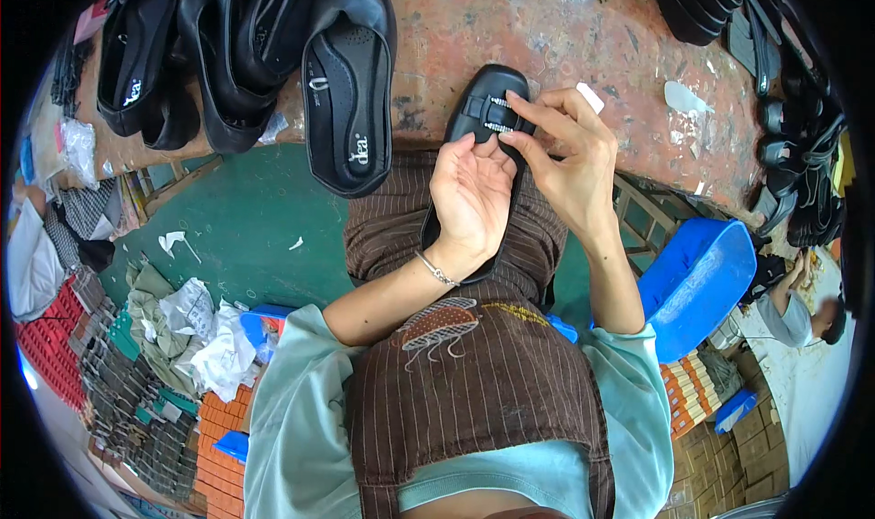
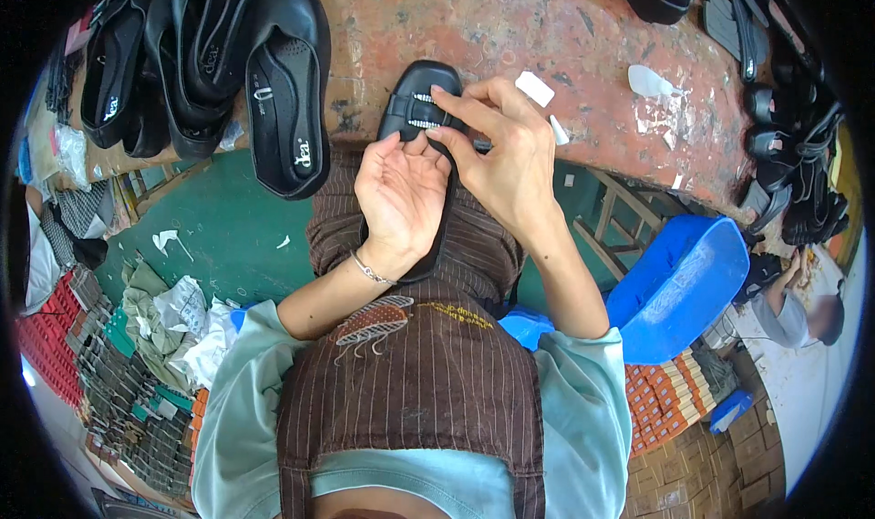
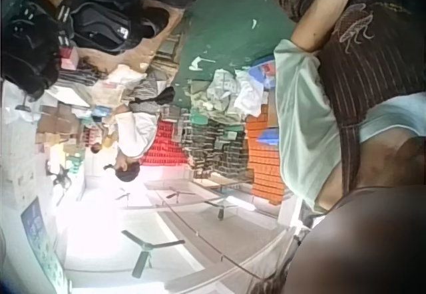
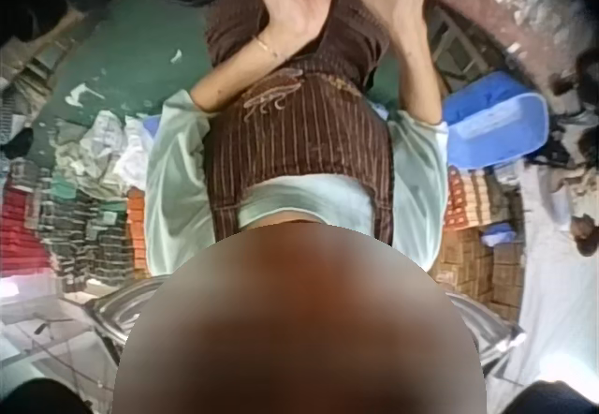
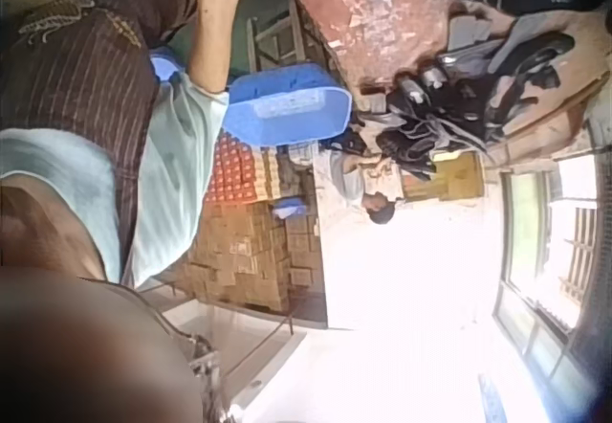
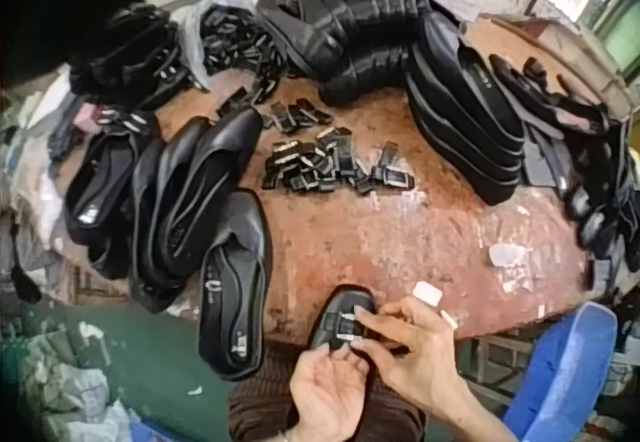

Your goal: Applying glue to black shoes and attaching decorative buckles.

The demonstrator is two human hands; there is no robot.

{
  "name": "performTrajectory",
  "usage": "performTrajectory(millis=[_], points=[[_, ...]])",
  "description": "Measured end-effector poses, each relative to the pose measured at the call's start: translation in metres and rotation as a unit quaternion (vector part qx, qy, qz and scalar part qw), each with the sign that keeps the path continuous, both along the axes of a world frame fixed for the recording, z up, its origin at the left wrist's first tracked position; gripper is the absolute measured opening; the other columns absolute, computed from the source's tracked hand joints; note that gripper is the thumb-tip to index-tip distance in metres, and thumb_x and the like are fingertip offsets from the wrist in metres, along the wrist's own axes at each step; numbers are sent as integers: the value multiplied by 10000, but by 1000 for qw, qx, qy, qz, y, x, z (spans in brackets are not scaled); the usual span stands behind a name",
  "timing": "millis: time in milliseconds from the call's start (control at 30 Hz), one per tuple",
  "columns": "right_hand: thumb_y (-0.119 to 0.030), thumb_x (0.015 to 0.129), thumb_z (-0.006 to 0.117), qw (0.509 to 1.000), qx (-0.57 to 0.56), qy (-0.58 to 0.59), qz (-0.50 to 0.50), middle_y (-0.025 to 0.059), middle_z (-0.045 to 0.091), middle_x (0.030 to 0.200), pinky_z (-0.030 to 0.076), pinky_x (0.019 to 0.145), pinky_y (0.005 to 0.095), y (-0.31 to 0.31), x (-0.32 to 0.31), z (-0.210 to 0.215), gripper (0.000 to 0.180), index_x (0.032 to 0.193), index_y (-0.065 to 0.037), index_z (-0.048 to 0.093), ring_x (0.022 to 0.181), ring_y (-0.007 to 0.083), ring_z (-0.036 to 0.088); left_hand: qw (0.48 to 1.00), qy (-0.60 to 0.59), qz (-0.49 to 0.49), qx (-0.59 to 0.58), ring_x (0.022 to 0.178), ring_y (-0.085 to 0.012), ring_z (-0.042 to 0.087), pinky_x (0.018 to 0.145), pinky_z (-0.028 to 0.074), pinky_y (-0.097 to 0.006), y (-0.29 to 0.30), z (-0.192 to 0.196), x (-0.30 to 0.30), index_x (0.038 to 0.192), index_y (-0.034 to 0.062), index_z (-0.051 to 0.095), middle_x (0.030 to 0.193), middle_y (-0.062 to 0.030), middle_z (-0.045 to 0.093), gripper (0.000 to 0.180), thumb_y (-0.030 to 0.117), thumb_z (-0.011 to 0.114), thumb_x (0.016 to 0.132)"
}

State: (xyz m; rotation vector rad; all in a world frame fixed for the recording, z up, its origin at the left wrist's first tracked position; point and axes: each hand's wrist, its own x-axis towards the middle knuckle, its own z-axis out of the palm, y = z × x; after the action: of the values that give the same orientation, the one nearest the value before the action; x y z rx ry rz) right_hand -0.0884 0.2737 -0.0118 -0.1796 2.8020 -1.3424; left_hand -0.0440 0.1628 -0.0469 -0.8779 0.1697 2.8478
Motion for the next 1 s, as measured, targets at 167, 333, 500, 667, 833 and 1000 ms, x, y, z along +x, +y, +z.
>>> performTrajectory(millis=[167, 333, 500, 667, 833, 1000], points=[[-83, 622, 786, 998, 52, -19, -21, 47, 583, 787, 464, 576, 326, -5, -1, 0, 331, 948, -131, 750, 676, 207, 572, 989, -50, -70, -118, 947, -146, 564, 838, 451, -310, 0, 6, -8, 1145, 4, 556, 1066, -71, 618, 293, 203, 518, 934], [-66, 623, 778, 997, 58, 39, -45, 44, 537, 760, 461, 606, 319, -10, 9, 0, 336, 950, -136, 753, 695, 193, 546, 981, -59, -94, -159, 880, -90, 597, 796, 499, -237, -1, 7, -9, 1025, 7, 629, 994, -48, 642, 166, 139, 581, 938], [-16, 633, 765, 998, -42, 33, -33, 77, 510, 838, 461, 647, 278, -7, 17, 0, 454, 1069, -135, 719, 714, 165, 528, 984, -5, -90, -156, 883, -93, 605, 800, 507, -234, -9, 7, -8, 1029, 1, 623, 1006, -53, 644, 173, 140, 567, 944], [11, 718, 733, 968, -227, -26, -101, 109, 580, 1020, 536, 722, 266, -3, 27, -5, 450, 1156, -54, 655, 857, 161, 611, 984, -26, -70, -159, 856, -129, 641, 753, 541, -253, -9, 13, -14, 1031, -5, 611, 972, -80, 653, 179, 143, 581, 935], [14, 750, 714, 970, -220, -13, -103, 117, 590, 1029, 543, 713, 259, -7, 28, -3, 381, 1125, -29, 660, 870, 169, 623, 987, -7, -120, -104, 915, -151, 647, 809, 546, -283, -26, 7, -11, 1084, -6, 583, 1024, -90, 649, 231, 179, 551, 951], [16, 726, 725, 990, -112, 81, -43, 116, 564, 1072, 513, 737, 261, -10, 35, 4, 359, 1080, -27, 682, 908, 174, 587, 987, 0, -127, -103, 915, -145, 646, 793, 550, -281, -23, 24, -9, 1125, -9, 568, 1034, -90, 650, 283, 221, 524, 966]])
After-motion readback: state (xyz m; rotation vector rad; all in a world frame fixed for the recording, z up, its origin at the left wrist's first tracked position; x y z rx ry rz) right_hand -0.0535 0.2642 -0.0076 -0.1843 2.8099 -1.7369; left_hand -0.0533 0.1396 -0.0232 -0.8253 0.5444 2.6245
